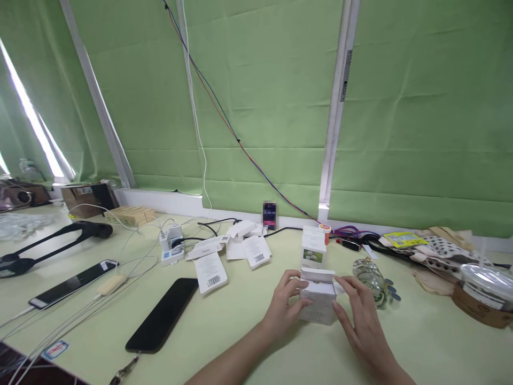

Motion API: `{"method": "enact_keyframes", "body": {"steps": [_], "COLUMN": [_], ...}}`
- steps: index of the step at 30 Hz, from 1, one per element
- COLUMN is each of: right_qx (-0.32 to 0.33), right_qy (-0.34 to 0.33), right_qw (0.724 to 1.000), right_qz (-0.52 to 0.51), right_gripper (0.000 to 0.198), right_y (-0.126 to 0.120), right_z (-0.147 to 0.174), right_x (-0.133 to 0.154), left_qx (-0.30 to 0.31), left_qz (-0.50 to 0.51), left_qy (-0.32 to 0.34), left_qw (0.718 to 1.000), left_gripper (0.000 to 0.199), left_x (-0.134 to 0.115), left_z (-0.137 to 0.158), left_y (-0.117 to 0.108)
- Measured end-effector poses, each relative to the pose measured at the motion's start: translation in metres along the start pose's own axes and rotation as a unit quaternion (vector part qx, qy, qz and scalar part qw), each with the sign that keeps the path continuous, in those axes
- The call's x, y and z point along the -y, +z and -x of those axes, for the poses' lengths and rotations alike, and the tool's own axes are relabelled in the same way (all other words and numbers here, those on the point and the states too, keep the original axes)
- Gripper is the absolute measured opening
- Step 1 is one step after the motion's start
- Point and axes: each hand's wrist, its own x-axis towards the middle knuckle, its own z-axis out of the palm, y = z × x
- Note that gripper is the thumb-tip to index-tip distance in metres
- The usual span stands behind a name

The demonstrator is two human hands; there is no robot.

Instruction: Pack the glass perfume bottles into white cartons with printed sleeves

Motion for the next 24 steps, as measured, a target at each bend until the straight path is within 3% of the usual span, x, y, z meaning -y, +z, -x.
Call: {"method": "enact_keyframes", "body": {"steps": [3,6,10,16,19,24], "right_qx": [-0.088,-0.103,-0.053,0.013,0.056,0.066], "right_qy": [0.144,0.242,0.275,0.298,0.279,0.183], "right_qw": [0.982,0.941,0.898,0.857,0.863,0.921], "right_qz": [-0.087,-0.215,-0.339,-0.420,-0.418,-0.338], "right_gripper": [0.038,0.034,0.033,0.035,0.031,0.029], "right_y": [0.002,0.001,-0.002,0.000,-0.001,-0.011], "right_z": [-0.001,-0.006,-0.013,-0.012,-0.012,-0.015], "right_x": [-0.002,-0.006,-0.006,0.000,-0.001,0.001], "left_qx": [-0.002,-0.002,0.000,0.027,0.036,0.062], "left_qz": [-0.003,0.001,0.026,0.054,0.047,0.021], "left_qy": [-0.006,-0.009,-0.005,0.013,0.016,0.028], "left_qw": [1.000,1.000,1.000,0.998,0.998,0.997], "left_gripper": [0.016,0.016,0.016,0.018,0.019,0.015], "left_x": [0.002,0.001,0.000,-0.001,-0.003,-0.002], "left_z": [-0.001,-0.001,0.000,0.004,0.005,0.005], "left_y": [0.000,-0.001,0.000,0.005,0.005,0.001]}}
